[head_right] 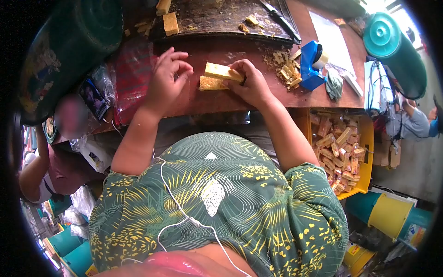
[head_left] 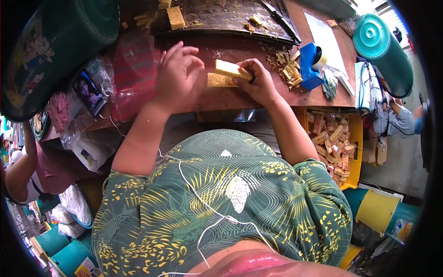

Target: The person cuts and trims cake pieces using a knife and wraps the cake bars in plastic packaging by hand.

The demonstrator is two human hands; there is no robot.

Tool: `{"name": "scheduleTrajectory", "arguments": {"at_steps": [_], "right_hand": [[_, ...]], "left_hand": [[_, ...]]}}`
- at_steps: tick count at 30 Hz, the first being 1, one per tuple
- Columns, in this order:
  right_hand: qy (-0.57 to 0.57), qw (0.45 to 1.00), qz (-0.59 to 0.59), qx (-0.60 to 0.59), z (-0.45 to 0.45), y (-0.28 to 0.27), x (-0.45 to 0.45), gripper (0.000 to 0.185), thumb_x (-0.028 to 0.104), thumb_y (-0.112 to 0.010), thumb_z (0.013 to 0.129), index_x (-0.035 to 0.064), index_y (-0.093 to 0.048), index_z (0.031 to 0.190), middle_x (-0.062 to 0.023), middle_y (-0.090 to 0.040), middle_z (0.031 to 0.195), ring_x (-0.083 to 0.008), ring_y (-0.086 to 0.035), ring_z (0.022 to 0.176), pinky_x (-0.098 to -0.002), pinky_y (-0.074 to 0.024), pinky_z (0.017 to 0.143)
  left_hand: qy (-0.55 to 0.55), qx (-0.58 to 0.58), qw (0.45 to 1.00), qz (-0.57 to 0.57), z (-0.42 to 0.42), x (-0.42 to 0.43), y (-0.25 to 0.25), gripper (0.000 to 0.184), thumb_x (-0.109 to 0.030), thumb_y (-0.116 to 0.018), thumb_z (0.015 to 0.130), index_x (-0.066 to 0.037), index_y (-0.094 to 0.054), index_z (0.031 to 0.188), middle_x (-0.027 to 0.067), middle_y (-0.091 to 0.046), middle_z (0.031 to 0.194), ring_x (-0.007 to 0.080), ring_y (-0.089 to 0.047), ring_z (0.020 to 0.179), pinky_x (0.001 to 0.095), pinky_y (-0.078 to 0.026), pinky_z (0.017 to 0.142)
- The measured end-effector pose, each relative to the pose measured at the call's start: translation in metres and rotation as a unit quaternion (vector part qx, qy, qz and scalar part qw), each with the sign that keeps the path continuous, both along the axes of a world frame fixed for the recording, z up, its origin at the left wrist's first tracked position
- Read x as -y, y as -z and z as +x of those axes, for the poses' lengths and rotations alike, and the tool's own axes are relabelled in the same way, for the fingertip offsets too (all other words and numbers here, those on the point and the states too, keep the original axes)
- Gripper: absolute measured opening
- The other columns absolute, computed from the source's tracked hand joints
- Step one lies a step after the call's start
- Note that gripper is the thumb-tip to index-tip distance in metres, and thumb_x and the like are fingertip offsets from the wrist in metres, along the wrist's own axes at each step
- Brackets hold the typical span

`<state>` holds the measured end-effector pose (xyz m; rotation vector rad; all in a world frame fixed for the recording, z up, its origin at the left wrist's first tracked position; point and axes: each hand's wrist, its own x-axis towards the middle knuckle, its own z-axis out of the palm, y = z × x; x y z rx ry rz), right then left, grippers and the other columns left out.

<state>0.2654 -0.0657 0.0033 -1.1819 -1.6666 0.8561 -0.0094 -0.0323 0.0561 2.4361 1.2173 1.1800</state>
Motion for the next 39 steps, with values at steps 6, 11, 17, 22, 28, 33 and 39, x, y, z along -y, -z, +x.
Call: {"name": "scheduleTrajectory", "arguments": {"at_steps": [6,11,17,22,28,33,39], "right_hand": [[-0.027,0.999,-0.034,0.02,-0.003,-0.002,0.003,0.045,0.011,-0.086,0.083,0.0064,-0.057,0.117,-0.0062,-0.069,0.112,-0.014,-0.064,0.104,-0.0311,-0.0524,0.092],[-0.034,0.997,-0.031,0.055,-0.003,-0.011,0.006,0.046,0.005,-0.084,0.084,0.0056,-0.055,0.119,-0.0058,-0.066,0.114,-0.0128,-0.061,0.108,-0.0299,-0.0508,0.095],[-0.034,0.995,-0.047,0.078,-0.003,-0.019,0.007,0.046,0.005,-0.083,0.084,0.0046,-0.056,0.121,-0.0076,-0.068,0.119,-0.0135,-0.062,0.11,-0.0315,-0.052,0.097],[-0.048,0.993,-0.03,0.102,-0.006,-0.018,0.004,0.045,0.006,-0.083,0.083,0.0041,-0.058,0.121,-0.0075,-0.068,0.118,-0.0143,-0.063,0.109,-0.0313,-0.0525,0.096],[-0.05,0.99,-0.003,0.134,-0.007,-0.022,0.003,0.045,0.007,-0.085,0.081,0.0045,-0.062,0.121,-0.0076,-0.069,0.117,-0.0159,-0.064,0.108,-0.0318,-0.0525,0.095],[-0.054,0.98,0.027,0.19,-0.011,-0.034,0.003,0.045,0.012,-0.086,0.079,0.0061,-0.066,0.119,-0.0095,-0.069,0.115,-0.0232,-0.064,0.108,-0.036,-0.0523,0.096],[-0.045,0.973,0.068,0.217,-0.013,-0.031,0.001,0.045,0.019,-0.087,0.073,0.0089,-0.068,0.113,-0.0107,-0.07,0.105,-0.033,-0.063,0.102,-0.0427,-0.0531,0.09]], "left_hand": [[-0.012,-0.017,0.986,0.166,0.013,-0.074,-0.047,0.007,-0.012,-0.076,0.086,-0.009,-0.072,0.09,0.0082,-0.072,0.112,0.0355,-0.063,0.115,0.0462,-0.047,0.104],[0.014,-0.003,0.988,0.153,0.009,-0.114,-0.054,0.015,-0.01,-0.074,0.088,-0.01,-0.074,0.103,0.0088,-0.072,0.114,0.0336,-0.063,0.114,0.0434,-0.049,0.101],[0.006,-0.013,0.999,0.049,-0.008,-0.048,-0.018,0.027,-0.024,-0.079,0.083,-0.013,-0.074,0.108,0.0055,-0.07,0.112,0.0322,-0.062,0.112,0.0438,-0.049,0.098],[0.021,-0.116,0.985,-0.125,-0.023,0.018,0.008,0.046,-0.029,-0.082,0.082,-0.012,-0.069,0.122,0.006,-0.064,0.129,0.0292,-0.055,0.125,0.0431,-0.042,0.108],[0.012,-0.154,0.978,-0.137,-0.024,0.025,0.016,0.053,-0.032,-0.084,0.078,-0.013,-0.068,0.125,0.0032,-0.061,0.133,0.0277,-0.052,0.13,0.0454,-0.037,0.111],[0.012,-0.16,0.98,-0.122,-0.024,0.024,0.02,0.054,-0.036,-0.083,0.079,-0.013,-0.069,0.126,0.0015,-0.062,0.132,0.0264,-0.052,0.129,0.0477,-0.039,0.109],[0.016,-0.159,0.979,-0.128,-0.027,0.024,0.02,0.054,-0.037,-0.082,0.08,-0.014,-0.068,0.126,0.0016,-0.061,0.133,0.0262,-0.051,0.13,0.0468,-0.038,0.11]]}}
